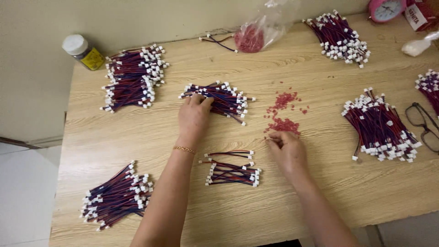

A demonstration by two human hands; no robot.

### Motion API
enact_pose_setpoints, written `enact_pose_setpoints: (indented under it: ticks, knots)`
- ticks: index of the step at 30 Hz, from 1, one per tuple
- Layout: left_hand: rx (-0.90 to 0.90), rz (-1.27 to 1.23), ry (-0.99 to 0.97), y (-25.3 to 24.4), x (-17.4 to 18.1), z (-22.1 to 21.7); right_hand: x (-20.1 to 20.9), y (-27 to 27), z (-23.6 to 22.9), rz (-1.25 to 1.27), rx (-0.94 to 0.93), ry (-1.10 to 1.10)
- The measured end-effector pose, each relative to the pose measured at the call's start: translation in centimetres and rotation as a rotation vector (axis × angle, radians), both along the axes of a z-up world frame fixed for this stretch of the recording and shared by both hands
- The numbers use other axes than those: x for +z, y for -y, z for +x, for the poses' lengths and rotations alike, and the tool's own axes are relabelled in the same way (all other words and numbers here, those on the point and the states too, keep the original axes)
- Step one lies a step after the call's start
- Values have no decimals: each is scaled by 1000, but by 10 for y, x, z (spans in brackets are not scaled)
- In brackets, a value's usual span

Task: The person repeatedly picks up short red and black wires with white connectors and small red beads from a wooden table. They thread the beads onto the wires by hand and place the finished items into organized piles. The process is continuous throughout the video.

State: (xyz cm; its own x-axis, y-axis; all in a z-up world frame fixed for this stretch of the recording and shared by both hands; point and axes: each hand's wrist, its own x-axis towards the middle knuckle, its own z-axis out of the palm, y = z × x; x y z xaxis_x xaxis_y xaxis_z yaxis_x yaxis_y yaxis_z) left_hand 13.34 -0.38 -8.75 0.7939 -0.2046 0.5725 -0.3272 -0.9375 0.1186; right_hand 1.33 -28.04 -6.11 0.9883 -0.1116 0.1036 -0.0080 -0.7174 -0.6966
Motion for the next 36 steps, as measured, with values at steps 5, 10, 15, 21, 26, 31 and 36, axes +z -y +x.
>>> enact_pose_setpoints:
  ticks: [5, 10, 15, 21, 26, 31, 36]
  knots:
    - [4, -35, 55, -2, -5, -3, -3, 3, 9, -170, 64, -3]
    - [-48, -12, 78, -5, 5, -19, -24, -1, 16, -374, 20, 84]
    - [-43, -598, -50, 6, 55, -66, 9, -4, 3, -27, -1, -16]
    - [66, -556, -26, -8, 25, -76, 56, -26, -20, 584, 82, -142]
    - [117, -493, -252, -4, 17, -77, 32, -20, -27, 814, 78, -129]
    - [1, -292, -412, -6, 3, -59, 12, -16, -30, 987, 61, -104]
    - [17, -325, -507, -9, 17, -82, 32, -29, -35, 1034, 52, -99]
